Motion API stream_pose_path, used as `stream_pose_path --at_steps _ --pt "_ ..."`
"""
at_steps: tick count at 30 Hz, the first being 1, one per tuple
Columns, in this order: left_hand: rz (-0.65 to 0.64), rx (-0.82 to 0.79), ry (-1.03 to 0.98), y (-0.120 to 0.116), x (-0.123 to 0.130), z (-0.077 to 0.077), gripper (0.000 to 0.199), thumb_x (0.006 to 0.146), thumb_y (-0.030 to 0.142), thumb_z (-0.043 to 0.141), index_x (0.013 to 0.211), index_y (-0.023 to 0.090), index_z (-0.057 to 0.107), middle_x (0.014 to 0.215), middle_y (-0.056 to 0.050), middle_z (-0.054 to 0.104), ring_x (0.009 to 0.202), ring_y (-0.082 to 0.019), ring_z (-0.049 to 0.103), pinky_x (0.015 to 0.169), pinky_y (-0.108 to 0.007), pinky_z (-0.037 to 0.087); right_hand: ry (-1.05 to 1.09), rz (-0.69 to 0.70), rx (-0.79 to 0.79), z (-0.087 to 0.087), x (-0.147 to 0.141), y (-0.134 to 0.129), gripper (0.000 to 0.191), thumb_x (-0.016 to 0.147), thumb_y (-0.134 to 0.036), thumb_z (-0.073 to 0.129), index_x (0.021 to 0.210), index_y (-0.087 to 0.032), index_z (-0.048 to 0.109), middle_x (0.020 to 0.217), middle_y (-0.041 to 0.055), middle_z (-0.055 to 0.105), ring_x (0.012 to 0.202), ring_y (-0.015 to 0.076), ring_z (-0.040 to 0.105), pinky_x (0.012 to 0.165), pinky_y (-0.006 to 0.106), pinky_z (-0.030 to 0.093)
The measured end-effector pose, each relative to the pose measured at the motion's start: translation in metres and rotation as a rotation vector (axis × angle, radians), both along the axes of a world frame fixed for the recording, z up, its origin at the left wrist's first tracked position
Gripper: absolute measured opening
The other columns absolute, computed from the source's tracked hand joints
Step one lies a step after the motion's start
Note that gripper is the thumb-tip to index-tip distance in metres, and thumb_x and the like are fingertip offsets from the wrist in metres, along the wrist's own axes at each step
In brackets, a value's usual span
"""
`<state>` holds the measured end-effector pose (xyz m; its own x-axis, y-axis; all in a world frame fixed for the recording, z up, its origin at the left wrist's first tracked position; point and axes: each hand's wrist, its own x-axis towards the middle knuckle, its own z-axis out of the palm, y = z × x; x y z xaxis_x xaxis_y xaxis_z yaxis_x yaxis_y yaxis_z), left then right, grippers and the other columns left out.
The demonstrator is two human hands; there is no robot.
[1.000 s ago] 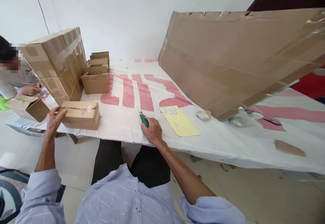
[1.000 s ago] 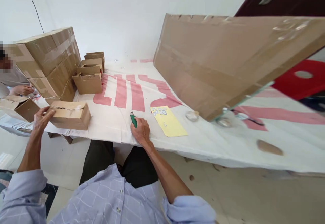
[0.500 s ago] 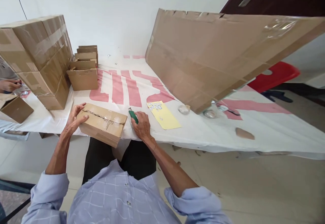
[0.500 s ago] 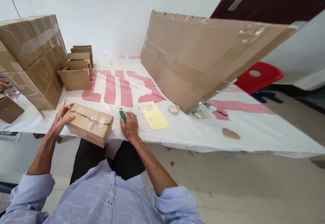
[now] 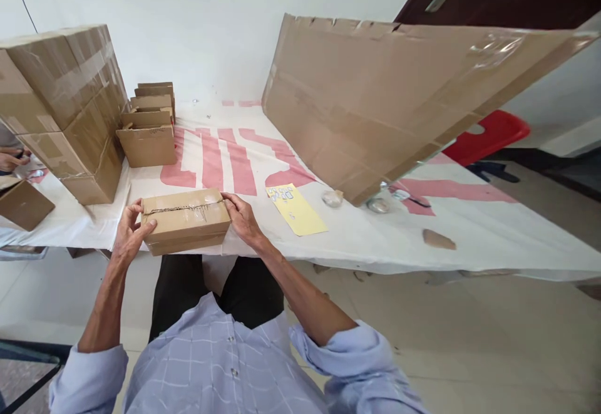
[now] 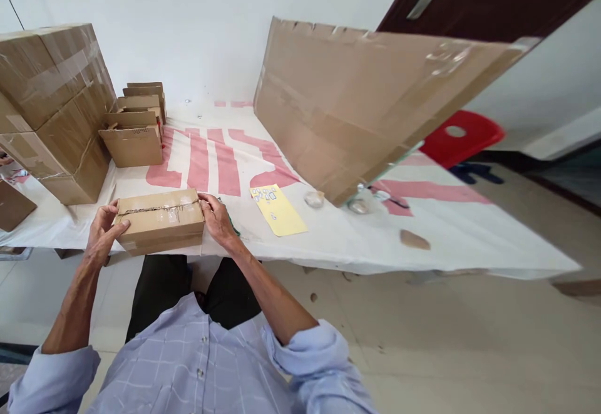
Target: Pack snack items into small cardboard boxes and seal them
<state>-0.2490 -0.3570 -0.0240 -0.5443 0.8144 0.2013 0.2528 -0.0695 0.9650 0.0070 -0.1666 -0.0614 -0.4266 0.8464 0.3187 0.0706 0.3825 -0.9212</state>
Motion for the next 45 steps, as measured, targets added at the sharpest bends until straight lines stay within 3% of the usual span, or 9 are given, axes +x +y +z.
stream_pose_path --at_steps 4,9,16,22,27,32,36,45 --pt "0.005 -0.043 0.038 0.001 -0.004 0.005 0.049 0.072 0.054 0.088 0.099 0.027 0.058 0.169 -0.015 0.054 0.158 -0.043 0.051 0.121 -0.059 0.049 -0.009 -0.016 0.100 0.015 0.015 -0.013 0.036 0.104 -0.050 0.053 0.118 -0.023 0.073 0.123 0.0125 0.077 0.113 0.0274 0.073 0.093 0.042 0.062" --pt "0.007 0.017 0.012 0.006 0.000 0.005 0.048 0.074 0.054 0.089 0.096 0.026 0.057 0.166 -0.015 0.057 0.154 -0.041 0.056 0.115 -0.053 0.054 -0.112 0.068 0.289 0.034 0.026 -0.022 0.019 0.103 -0.040 0.059 0.100 -0.025 0.071 0.120 0.0102 0.073 0.117 0.0268 0.069 0.088 0.039 0.062" --pt "-0.047 0.060 -0.088 0.006 0.007 0.007 0.055 0.069 0.055 0.094 0.099 0.027 0.058 0.161 -0.015 0.061 0.152 -0.040 0.057 0.107 -0.049 0.061 -0.211 0.098 0.263 0.030 0.022 -0.011 0.022 0.098 -0.040 0.068 0.113 -0.024 0.074 0.137 0.0133 0.068 0.130 0.0289 0.066 0.100 0.044 0.061" --pt "-0.039 0.019 -0.010 0.006 0.005 0.007 0.051 0.071 0.055 0.093 0.093 0.023 0.059 0.162 -0.018 0.060 0.146 -0.041 0.061 0.105 -0.050 0.061 -0.258 0.077 0.270 0.028 0.020 -0.006 0.034 0.097 -0.045 0.074 0.124 -0.025 0.074 0.137 0.0129 0.065 0.133 0.0295 0.064 0.112 0.046 0.058" --pt "-0.027 0.025 -0.020 0.007 0.009 0.010 0.048 0.068 0.049 0.095 0.088 0.021 0.061 0.160 -0.020 0.062 0.139 -0.040 0.067 0.104 -0.047 0.059 -0.219 0.084 0.191 0.025 0.021 -0.005 0.039 0.092 -0.049 0.077 0.122 -0.025 0.073 0.128 0.0109 0.062 0.127 0.0292 0.063 0.102 0.044 0.061" --pt "-0.030 0.070 -0.115 0.010 0.010 0.011 0.048 0.066 0.048 0.097 0.088 0.020 0.065 0.153 -0.019 0.067 0.138 -0.036 0.066 0.099 -0.040 0.060 -0.145 0.067 0.059 0.023 0.025 -0.009 0.053 0.081 -0.061 0.087 0.116 -0.023 0.075 0.126 0.0116 0.063 0.120 0.0305 0.065 0.101 0.047 0.061" --pt "0.040 0.045 -0.094 0.013 0.010 0.010 0.045 0.067 0.051 0.093 0.089 0.020 0.068 0.147 -0.016 0.071 0.122 -0.032 0.073 0.085 -0.035 0.061 -0.085 0.034 -0.025 0.022 0.025 -0.013 0.061 0.074 -0.064 0.091 0.117 -0.023 0.077 0.129 0.0127 0.066 0.117 0.0313 0.066 0.099 0.049 0.062" --pt "0.189 -0.080 0.055 0.008 0.025 0.018 0.048 0.069 0.053 0.086 0.101 0.019 0.073 0.149 -0.016 0.071 0.087 -0.023 0.076 0.072 -0.035 0.062 0.012 0.024 -0.133 0.015 0.023 -0.021 0.064 0.070 -0.058 0.093 0.122 -0.024 0.080 0.140 0.0136 0.067 0.130 0.0336 0.066 0.100 0.046 0.064"
